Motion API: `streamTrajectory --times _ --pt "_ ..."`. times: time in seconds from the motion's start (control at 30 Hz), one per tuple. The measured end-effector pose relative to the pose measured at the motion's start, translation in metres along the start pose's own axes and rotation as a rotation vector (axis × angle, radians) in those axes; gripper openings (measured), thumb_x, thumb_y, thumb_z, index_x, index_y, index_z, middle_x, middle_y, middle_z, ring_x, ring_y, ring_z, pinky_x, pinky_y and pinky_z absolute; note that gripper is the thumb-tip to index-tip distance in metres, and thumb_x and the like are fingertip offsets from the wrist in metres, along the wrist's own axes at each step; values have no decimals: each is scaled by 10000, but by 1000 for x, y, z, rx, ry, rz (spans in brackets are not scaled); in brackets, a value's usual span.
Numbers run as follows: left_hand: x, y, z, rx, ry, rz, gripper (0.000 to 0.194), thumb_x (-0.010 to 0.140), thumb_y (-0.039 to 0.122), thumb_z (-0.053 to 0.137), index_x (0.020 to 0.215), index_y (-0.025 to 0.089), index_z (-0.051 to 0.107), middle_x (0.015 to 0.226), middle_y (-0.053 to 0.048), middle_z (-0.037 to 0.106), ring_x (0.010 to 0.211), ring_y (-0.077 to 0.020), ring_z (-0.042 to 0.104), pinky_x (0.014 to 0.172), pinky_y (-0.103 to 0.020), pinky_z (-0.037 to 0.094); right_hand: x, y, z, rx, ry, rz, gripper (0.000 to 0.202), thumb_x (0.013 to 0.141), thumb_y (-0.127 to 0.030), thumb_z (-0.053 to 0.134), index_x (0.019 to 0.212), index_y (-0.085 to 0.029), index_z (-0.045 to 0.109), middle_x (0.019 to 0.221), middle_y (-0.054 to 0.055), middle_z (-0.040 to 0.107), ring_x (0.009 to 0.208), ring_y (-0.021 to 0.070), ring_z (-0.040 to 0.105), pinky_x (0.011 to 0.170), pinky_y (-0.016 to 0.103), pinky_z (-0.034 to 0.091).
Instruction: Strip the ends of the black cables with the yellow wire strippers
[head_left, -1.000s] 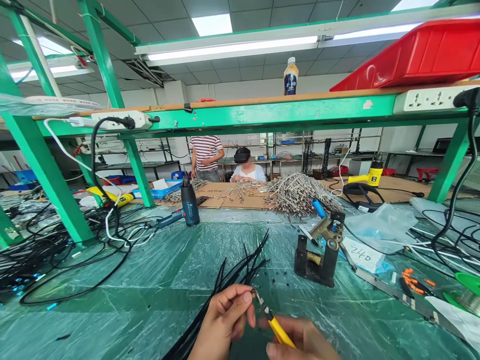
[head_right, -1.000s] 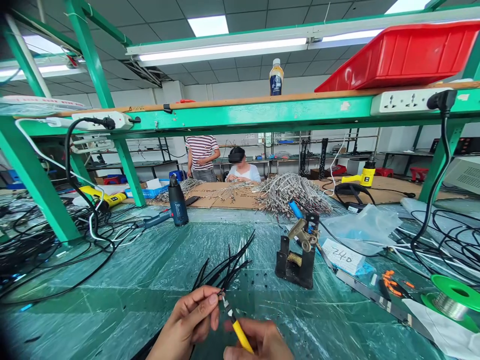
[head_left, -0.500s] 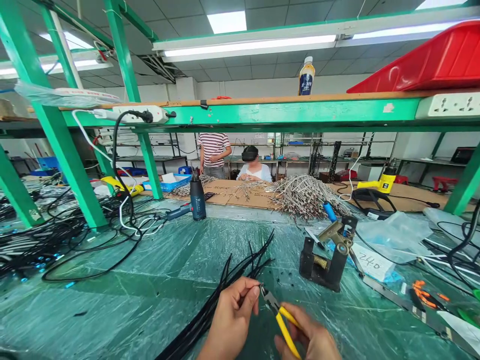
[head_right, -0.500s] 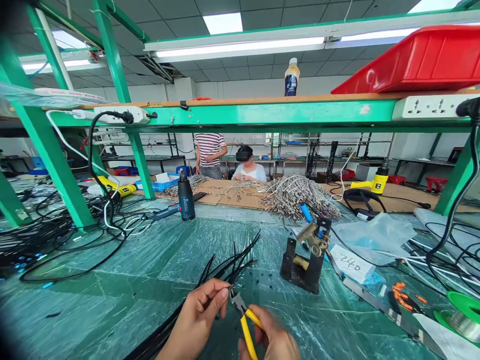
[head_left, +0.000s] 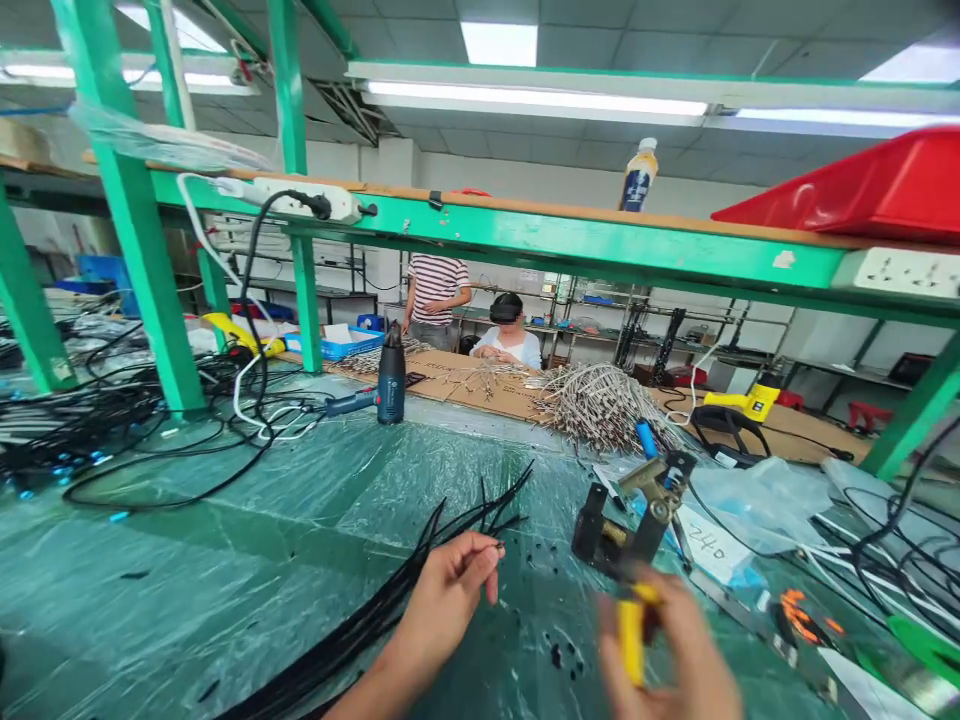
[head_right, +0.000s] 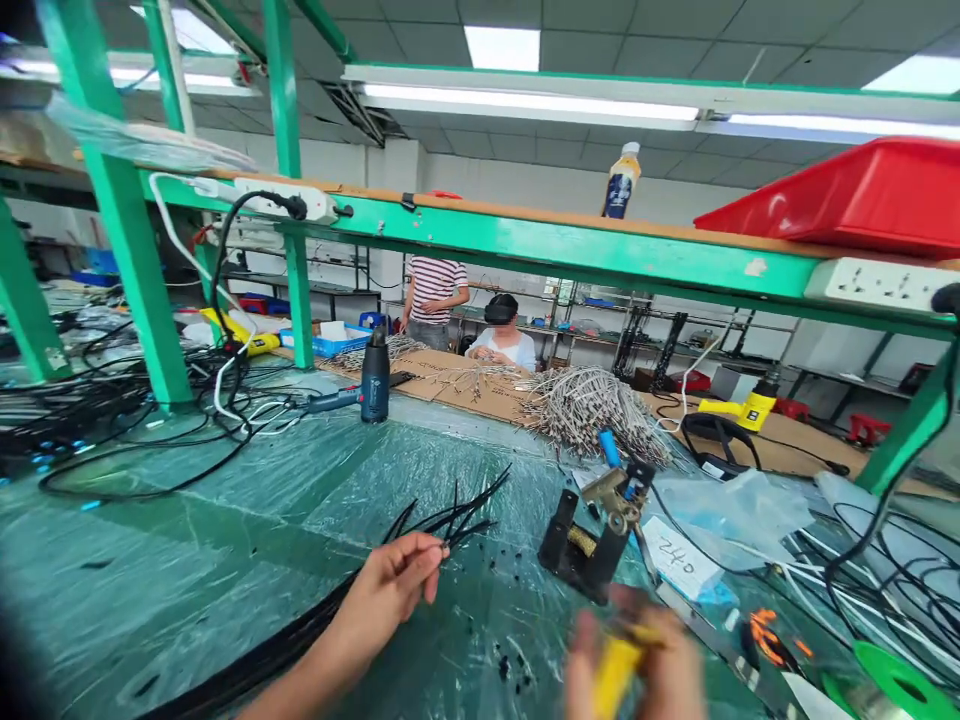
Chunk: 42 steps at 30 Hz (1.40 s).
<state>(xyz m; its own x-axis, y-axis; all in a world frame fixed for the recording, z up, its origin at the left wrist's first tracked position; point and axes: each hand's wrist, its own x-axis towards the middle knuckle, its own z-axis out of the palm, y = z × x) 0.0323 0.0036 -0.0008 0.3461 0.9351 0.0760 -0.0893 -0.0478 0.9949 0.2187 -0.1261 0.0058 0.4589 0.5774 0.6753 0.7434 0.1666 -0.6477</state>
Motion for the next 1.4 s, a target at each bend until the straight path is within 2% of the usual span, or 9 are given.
streamTrajectory --times 0.1,0.17,0.23,0.4,0.63,0.77,0.9,1.1,1.4 --pt "-11 8 10 -17 -85 -24 368 811 495 569 877 133 584 522 44 541 370 -55 221 406 -214 147 -11 -2 28 -53 -173 -151 330 813 -257 491 1140 -262 526 939 74 584 821 243 594 712 404 514" --pt "-17 13 11 -22 -108 -33 350 838 474 546 899 131 574 545 39 548 376 -49 221 406 -210 150 -19 -2 45 -103 -277 -176 350 808 -241 465 1155 -250 509 940 77 569 844 255 575 732 429 500" --pt "-21 16 9 -39 -133 -52 328 858 451 533 900 128 573 553 29 559 381 -46 230 407 -209 146 -23 -1 53 -143 -315 -162 388 798 -237 471 1186 -250 484 953 77 561 862 265 559 735 439 489" --pt "-24 17 10 -82 -182 -61 304 870 426 538 889 125 580 573 -3 609 373 -41 260 391 -208 136 -23 3 52 -205 -318 -246 472 742 -184 483 1211 -237 464 971 83 562 893 280 544 762 442 455" --pt "-27 18 11 -37 -192 -59 333 880 447 506 884 125 590 611 -34 654 348 -39 281 364 -202 157 -23 8 52 -252 -350 -241 568 689 -148 498 1247 -233 434 1023 89 553 932 288 522 789 456 438" --pt "-30 15 11 -7 -187 -19 313 887 450 503 898 146 577 607 -6 619 396 -54 274 395 -207 167 -26 10 53 -279 -351 -250 603 675 -152 498 1269 -222 419 1029 93 550 925 289 528 782 456 444" --pt "-33 10 11 84 -177 53 281 920 426 461 869 173 573 622 11 583 466 -82 293 444 -217 213 -29 9 55 -296 -343 -244 624 678 -183 498 1294 -214 401 1034 105 546 912 293 538 767 458 461" --pt "-34 12 9 303 -136 191 265 935 395 439 864 192 594 664 -4 587 610 -147 460 591 -239 343 -31 11 57 -323 -358 -281 679 704 -198 498 1365 -188 339 987 115 546 863 297 550 731 477 488" --pt "-36 17 8 310 -116 175 290 929 403 448 829 179 602 654 0 568 629 -152 469 607 -238 353 -34 12 58 -333 -346 -289 587 771 -201 447 1353 -234 374 926 85 570 797 251 604 659 388 552"
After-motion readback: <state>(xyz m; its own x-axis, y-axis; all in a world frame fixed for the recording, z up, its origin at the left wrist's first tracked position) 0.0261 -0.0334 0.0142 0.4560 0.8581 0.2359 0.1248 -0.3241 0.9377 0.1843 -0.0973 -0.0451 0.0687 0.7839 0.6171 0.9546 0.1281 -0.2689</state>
